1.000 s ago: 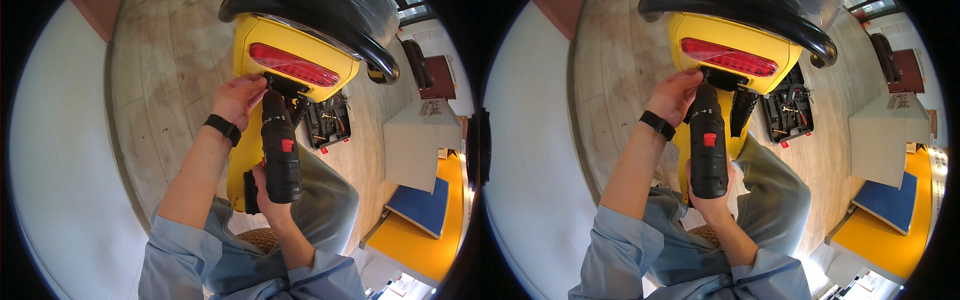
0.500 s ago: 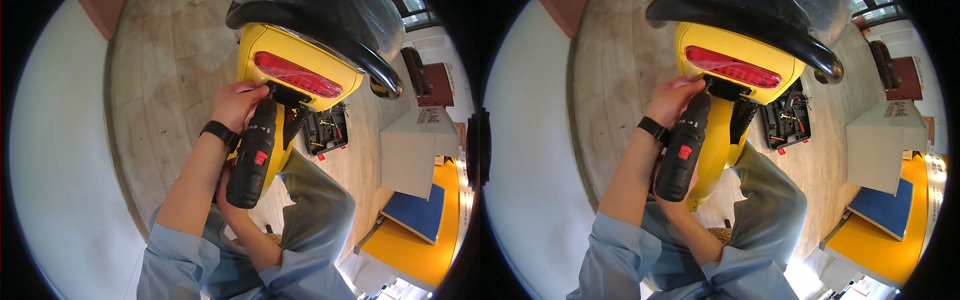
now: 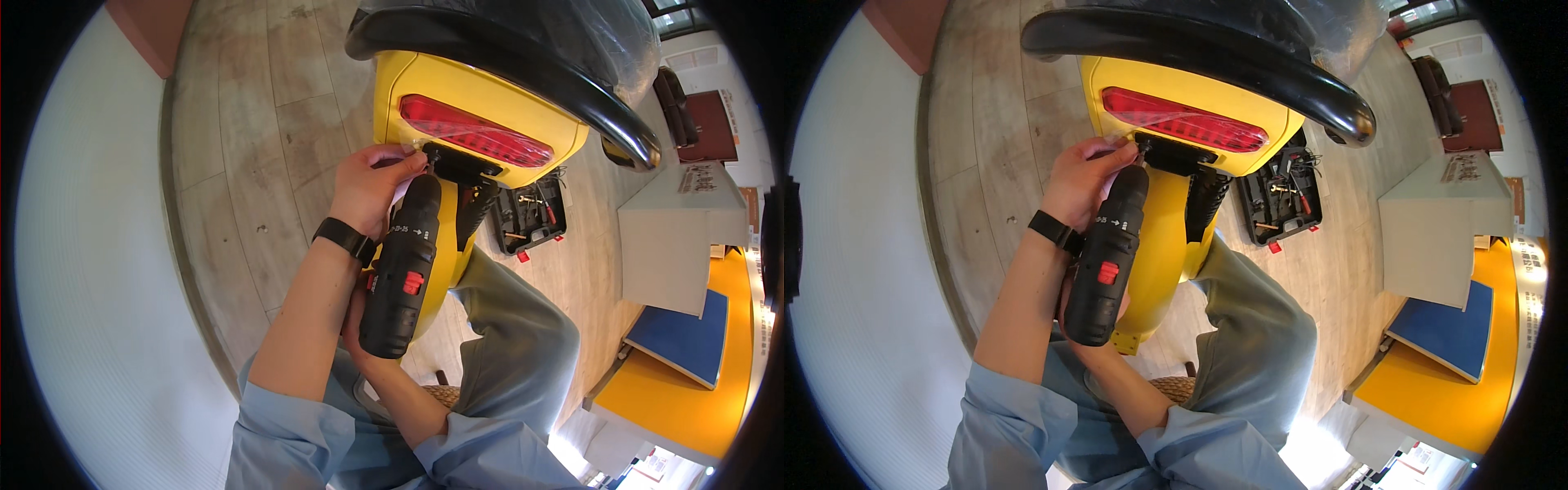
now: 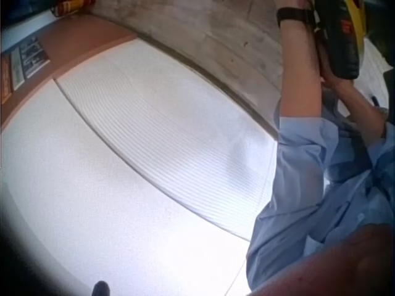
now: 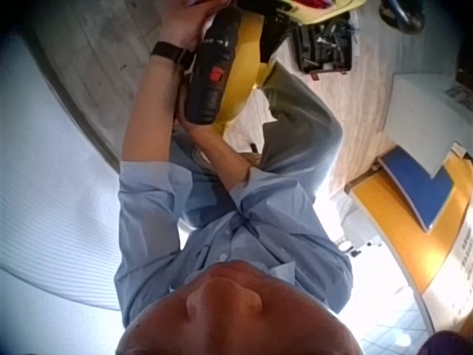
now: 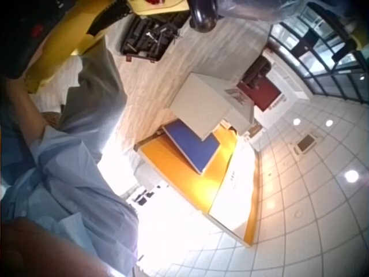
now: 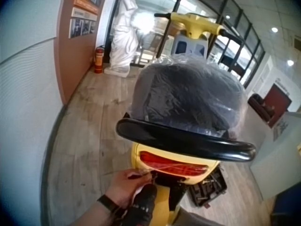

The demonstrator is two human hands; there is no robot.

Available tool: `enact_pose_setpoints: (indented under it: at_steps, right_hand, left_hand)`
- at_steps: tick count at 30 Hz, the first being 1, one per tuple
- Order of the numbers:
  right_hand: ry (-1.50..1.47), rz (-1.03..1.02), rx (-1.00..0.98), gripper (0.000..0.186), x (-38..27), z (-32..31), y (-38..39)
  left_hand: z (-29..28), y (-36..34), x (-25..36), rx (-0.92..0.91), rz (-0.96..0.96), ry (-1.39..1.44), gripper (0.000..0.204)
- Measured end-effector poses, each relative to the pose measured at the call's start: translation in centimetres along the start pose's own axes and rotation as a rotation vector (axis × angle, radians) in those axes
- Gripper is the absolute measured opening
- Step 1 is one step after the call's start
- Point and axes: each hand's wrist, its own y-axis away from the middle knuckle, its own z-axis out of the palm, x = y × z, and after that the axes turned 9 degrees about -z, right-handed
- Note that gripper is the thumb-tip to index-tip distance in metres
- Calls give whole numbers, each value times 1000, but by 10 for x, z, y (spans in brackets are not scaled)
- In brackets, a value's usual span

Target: Installing a license plate bracket or light assembly on the rear of a yellow electric scooter using an electric drill.

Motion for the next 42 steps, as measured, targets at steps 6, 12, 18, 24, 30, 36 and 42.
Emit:
enact_pose_setpoints:
  at_steps: [6,12,18,24,30,36,42]
  right_hand:
    - [-267,147,-8,22,18,3,10]
    - [-150,127,-78,24,9,-5,4]
    - [-182,110,-5,23,-3,-8,-3]
    - [-230,99,-70,21,-5,-14,-8]
    - [-270,134,-38,20,-8,-14,-9]
    - [-244,74,-33,22,-7,-14,-10]
    - [-108,-10,-5,28,3,-6,-8]
  left_hand:
    - [1,1,1,-46,-54,91,29]
    - [-2,2,1,-102,-78,147,27]
    - [-4,6,2,-68,-58,182,30]
    - [-7,2,0,-56,-28,170,32]
    - [-3,4,2,-61,-23,108,30]
    - [-4,3,-3,-27,-20,215,31]
    - [-3,5,-1,-6,-49,220,30]
